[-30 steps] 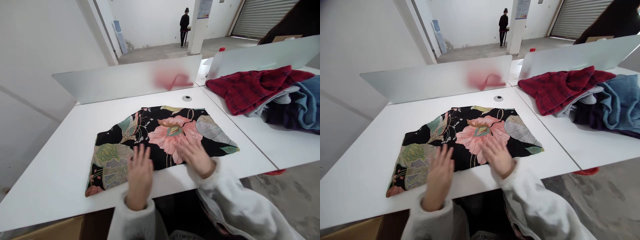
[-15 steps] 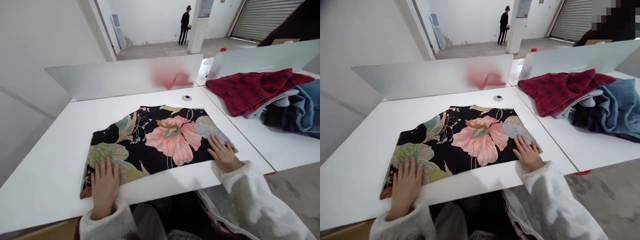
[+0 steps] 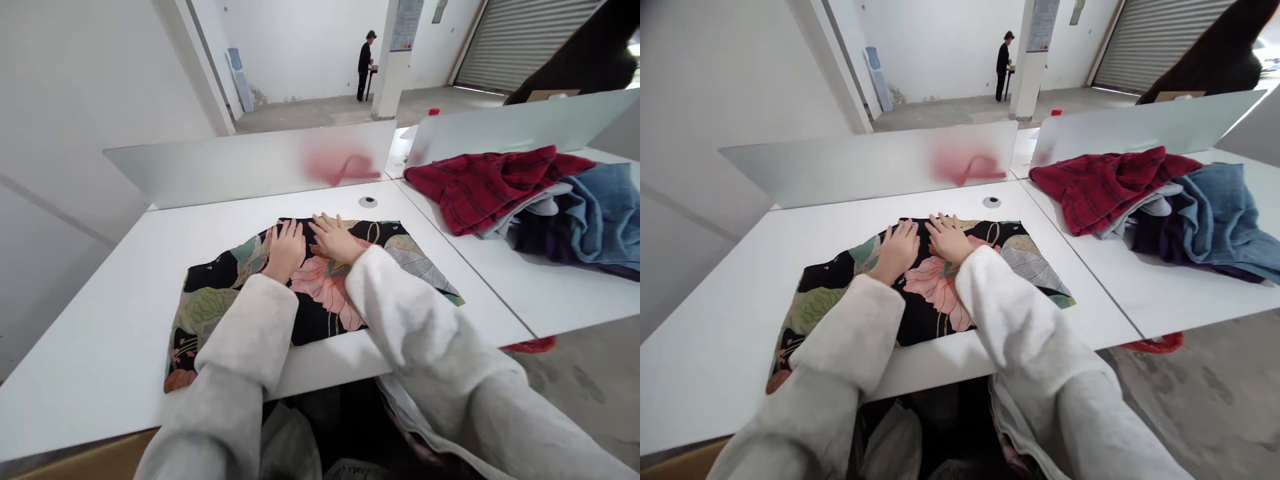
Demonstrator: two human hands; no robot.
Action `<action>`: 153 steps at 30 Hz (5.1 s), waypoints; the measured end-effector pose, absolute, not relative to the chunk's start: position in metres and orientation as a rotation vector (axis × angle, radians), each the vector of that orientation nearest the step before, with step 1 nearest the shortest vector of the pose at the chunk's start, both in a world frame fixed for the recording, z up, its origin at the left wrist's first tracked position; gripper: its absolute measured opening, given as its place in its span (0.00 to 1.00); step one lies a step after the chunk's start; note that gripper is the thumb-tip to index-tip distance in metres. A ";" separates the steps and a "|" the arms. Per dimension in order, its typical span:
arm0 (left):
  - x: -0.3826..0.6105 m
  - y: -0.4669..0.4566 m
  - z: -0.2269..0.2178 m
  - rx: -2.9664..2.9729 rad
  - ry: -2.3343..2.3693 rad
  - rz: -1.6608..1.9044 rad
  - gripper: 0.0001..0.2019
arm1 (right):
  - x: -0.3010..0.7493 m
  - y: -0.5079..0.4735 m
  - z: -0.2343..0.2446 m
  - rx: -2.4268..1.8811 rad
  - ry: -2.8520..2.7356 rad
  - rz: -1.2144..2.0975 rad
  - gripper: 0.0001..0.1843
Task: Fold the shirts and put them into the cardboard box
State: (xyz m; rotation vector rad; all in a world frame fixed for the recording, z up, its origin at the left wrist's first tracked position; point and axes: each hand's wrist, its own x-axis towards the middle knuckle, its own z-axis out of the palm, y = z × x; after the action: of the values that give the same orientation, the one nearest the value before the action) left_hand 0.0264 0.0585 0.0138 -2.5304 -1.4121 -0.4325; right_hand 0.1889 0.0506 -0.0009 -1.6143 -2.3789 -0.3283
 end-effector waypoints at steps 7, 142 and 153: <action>0.038 0.092 -0.066 -2.588 -1.558 -0.406 0.26 | 0.186 0.085 -0.073 -1.761 -2.309 -0.194 0.27; 0.134 -0.089 -0.041 -3.172 -0.968 -0.383 0.29 | 0.396 0.084 -0.070 -1.758 -1.381 0.361 0.21; 0.211 -0.101 -0.051 -2.985 -0.965 -0.348 0.27 | 0.491 0.009 -0.006 -1.756 -1.425 1.110 0.13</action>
State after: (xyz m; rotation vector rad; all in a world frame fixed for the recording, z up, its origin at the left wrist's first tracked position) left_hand 0.2113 -0.1010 -0.0509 -2.9853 -0.9650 -0.3480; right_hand 0.4910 0.0086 -0.0064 -1.7555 -1.4247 1.1096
